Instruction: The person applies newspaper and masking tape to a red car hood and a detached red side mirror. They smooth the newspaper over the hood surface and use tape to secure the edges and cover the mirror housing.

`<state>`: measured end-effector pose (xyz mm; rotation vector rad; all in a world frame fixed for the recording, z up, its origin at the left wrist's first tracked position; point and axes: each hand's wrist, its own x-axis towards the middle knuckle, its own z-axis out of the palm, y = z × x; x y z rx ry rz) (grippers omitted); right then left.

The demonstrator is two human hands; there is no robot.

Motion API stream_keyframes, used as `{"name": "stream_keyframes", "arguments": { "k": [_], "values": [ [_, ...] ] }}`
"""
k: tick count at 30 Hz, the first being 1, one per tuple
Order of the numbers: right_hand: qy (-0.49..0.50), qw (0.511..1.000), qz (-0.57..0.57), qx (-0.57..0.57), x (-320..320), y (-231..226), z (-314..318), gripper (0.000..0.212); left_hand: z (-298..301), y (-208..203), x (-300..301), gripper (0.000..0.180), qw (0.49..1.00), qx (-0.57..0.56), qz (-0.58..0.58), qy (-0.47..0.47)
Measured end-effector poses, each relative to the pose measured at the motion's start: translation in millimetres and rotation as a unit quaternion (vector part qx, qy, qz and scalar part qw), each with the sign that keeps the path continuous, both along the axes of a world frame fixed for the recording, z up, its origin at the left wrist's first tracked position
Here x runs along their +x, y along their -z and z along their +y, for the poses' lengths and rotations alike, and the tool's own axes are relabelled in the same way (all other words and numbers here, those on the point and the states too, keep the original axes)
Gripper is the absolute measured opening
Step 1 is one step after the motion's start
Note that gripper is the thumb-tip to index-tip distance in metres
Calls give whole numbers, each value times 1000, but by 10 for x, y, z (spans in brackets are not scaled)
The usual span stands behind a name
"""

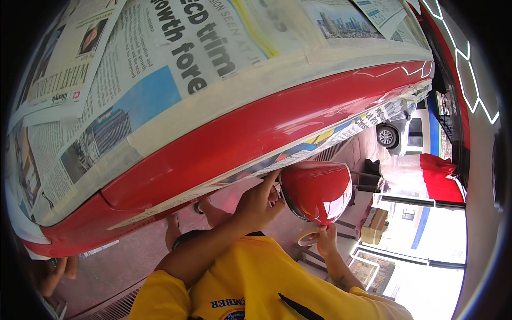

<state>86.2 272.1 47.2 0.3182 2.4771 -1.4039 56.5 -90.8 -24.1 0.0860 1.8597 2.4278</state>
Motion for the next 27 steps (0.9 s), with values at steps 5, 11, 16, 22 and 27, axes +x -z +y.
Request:
{"name": "stream_keyframes", "arguments": {
  "k": [5, 11, 16, 22, 27],
  "values": [
    [12, 1000, 14, -18, 57, 43, 3, 99, 212, 170, 108, 124, 995, 35, 38, 85],
    [7, 1000, 17, -15, 80, 34, -52, 95, 223, 237, 200, 138, 984, 21, 95, 148],
    [8, 1000, 25, -9, 75, 4, -152, 91, 182, 358, 386, 122, 984, 47, 70, 156],
    [26, 1000, 12, 0, 101, 31, -204, 90, 70, 396, 168, 99, 998, -11, 49, -25],
    [1, 1000, 26, 4, 76, 50, -71, 92, 170, 198, 30, 118, 983, 155, -24, 92]
  ]
}}
